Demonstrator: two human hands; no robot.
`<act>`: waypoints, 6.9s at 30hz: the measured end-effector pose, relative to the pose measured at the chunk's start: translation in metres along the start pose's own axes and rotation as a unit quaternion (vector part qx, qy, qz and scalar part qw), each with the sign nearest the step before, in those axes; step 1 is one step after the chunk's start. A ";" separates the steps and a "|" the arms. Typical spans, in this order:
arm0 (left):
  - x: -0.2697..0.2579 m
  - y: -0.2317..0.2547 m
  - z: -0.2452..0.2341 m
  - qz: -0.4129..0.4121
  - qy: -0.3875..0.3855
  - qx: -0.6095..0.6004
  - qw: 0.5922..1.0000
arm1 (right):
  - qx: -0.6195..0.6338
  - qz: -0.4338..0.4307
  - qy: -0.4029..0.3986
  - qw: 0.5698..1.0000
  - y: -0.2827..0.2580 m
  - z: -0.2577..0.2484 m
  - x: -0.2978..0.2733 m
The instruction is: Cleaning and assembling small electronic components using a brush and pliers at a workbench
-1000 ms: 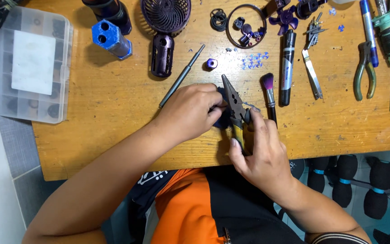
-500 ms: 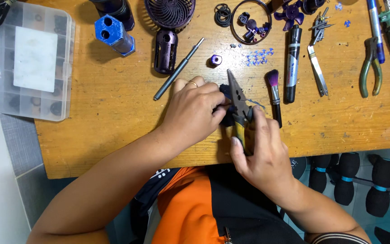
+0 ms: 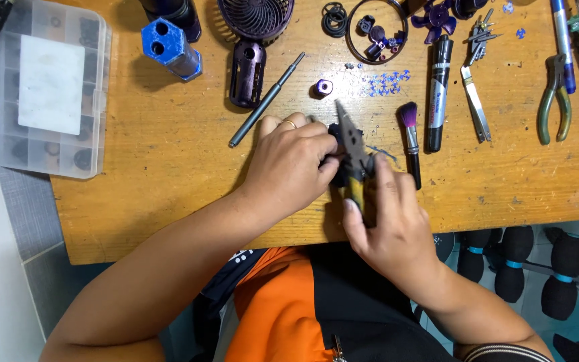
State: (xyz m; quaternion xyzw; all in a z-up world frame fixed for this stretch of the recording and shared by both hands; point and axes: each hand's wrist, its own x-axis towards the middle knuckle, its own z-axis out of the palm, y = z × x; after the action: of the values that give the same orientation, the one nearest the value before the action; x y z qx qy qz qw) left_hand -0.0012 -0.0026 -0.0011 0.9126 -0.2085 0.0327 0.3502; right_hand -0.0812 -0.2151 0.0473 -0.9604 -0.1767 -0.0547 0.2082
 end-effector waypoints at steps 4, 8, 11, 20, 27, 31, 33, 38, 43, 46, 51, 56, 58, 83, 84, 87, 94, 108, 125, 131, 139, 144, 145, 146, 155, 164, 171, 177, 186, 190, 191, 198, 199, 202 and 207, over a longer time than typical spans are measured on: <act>-0.002 0.004 0.001 -0.019 0.003 -0.010 1.000 | 0.012 0.008 0.038 0.999 0.017 0.003 -0.021; -0.001 0.004 -0.003 -0.012 0.003 -0.002 1.000 | -0.029 0.007 -0.017 0.999 0.008 0.008 -0.008; -0.001 0.007 -0.005 -0.022 0.003 -0.007 1.000 | -0.005 0.022 -0.022 1.000 0.013 0.005 -0.011; -0.002 0.003 -0.002 -0.026 -0.002 -0.007 1.000 | 0.007 -0.014 -0.017 1.000 0.012 0.001 -0.007; -0.002 0.005 -0.004 -0.030 0.000 -0.013 0.999 | -0.001 -0.019 -0.001 1.000 0.013 0.002 -0.008; -0.001 0.008 -0.006 -0.030 0.010 -0.018 0.999 | 0.016 0.001 0.031 0.999 0.020 -0.006 -0.022; -0.001 0.008 -0.006 -0.033 0.005 -0.019 0.999 | 0.006 -0.010 0.030 0.999 0.021 -0.002 -0.019; -0.001 0.005 -0.008 -0.030 -0.006 -0.027 0.999 | 0.015 -0.018 -0.019 1.000 0.017 0.002 -0.008; -0.003 0.007 -0.006 -0.024 -0.003 -0.012 1.000 | 0.003 -0.014 0.019 1.000 0.022 0.001 -0.018; -0.003 0.006 -0.004 -0.020 -0.006 -0.002 1.000 | 0.010 -0.006 -0.053 0.999 0.015 -0.002 -0.007; -0.002 0.009 -0.007 -0.025 0.000 -0.022 0.999 | 0.017 -0.019 0.016 1.000 0.025 -0.006 -0.019; -0.003 0.007 -0.006 -0.026 -0.012 -0.012 1.000 | -0.004 -0.032 -0.011 0.999 0.020 -0.001 -0.010; -0.002 0.009 -0.008 -0.029 -0.011 -0.020 0.999 | 0.008 -0.026 0.018 0.999 0.021 -0.007 -0.012; 0.002 -0.008 -0.039 -0.221 -0.077 -0.716 0.658 | -0.126 0.132 0.062 0.981 0.149 -0.055 -0.018; 0.002 -0.011 -0.038 -0.235 -0.078 -0.751 0.612 | -0.134 0.144 0.052 0.979 0.150 -0.053 -0.019; 0.004 -0.013 -0.037 -0.257 -0.076 -0.786 0.557 | -0.150 0.151 0.041 0.976 0.153 -0.049 -0.020; 0.005 -0.008 -0.038 -0.231 -0.076 -0.757 0.607 | -0.148 0.120 0.038 0.981 0.145 -0.052 -0.013; 0.004 0.012 -0.043 -0.141 -0.013 -0.529 0.837 | -0.194 0.103 0.023 0.975 0.126 -0.077 0.007; 0.008 0.017 -0.041 -0.039 0.036 -0.403 0.914 | 0.342 -0.178 -0.053 0.921 0.044 -0.028 0.109; 0.008 0.014 -0.041 -0.057 0.013 -0.374 0.926 | 0.355 -0.135 -0.068 0.923 0.051 -0.028 0.106; 0.006 0.009 -0.041 0.037 0.043 -0.246 0.968 | 0.416 -0.086 -0.118 0.898 0.056 -0.028 0.107; 0.007 0.010 -0.044 0.031 0.039 -0.245 0.968 | 0.391 -0.104 -0.129 0.905 0.057 -0.033 0.113; 0.008 0.011 -0.044 0.037 0.056 -0.254 0.965 | 0.371 -0.108 -0.127 0.914 0.057 -0.035 0.114; 0.010 0.013 -0.047 0.035 0.057 -0.255 0.965 | 0.371 -0.107 -0.129 0.913 0.057 -0.035 0.113; 0.014 0.012 -0.059 -0.004 0.119 -0.288 0.950 | -0.043 -0.268 -0.078 0.959 0.028 -0.027 0.070; 0.011 0.019 -0.067 0.011 0.112 -0.309 0.944 | -0.051 -0.212 -0.073 0.973 0.041 -0.009 0.069; 0.005 0.021 -0.070 -0.046 -0.015 -0.320 0.946 | 0.106 -0.090 -0.147 0.979 0.041 -0.015 0.088; 0.009 0.024 -0.068 -0.070 -0.117 -0.255 0.957 | 0.081 -0.069 -0.090 0.990 0.043 -0.002 0.084; 0.014 0.026 -0.062 -0.099 -0.171 -0.198 0.960 | -0.036 -0.143 -0.020 0.989 0.048 0.006 0.083; 0.017 0.030 -0.061 -0.177 -0.186 -0.161 0.953 | -0.104 -0.215 -0.055 0.969 0.059 -0.003 0.074; 0.018 0.032 -0.063 -0.174 -0.183 -0.159 0.954 | -0.105 -0.217 -0.051 0.969 0.056 -0.007 0.071; 0.024 0.042 -0.069 -0.229 -0.214 -0.125 0.941 | -0.238 -0.212 -0.032 0.947 0.054 -0.007 0.049; 0.024 0.042 -0.069 -0.233 -0.216 -0.129 0.939 | -0.231 -0.206 -0.030 0.951 0.053 -0.007 0.049; 0.012 0.031 -0.055 -0.159 -0.130 -0.153 0.967 | -0.212 -0.209 -0.021 0.954 0.056 -0.002 0.045; 0.008 0.032 -0.052 -0.004 -0.035 -0.221 0.975 | -0.106 -0.198 -0.041 0.974 0.059 0.010 0.041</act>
State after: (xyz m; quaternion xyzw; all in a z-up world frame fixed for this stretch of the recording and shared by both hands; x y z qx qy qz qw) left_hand -0.0028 0.0070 0.0598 0.8139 -0.2194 -0.0473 0.5360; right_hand -0.0208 -0.2482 0.0230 -0.9243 -0.3652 -0.0735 0.0831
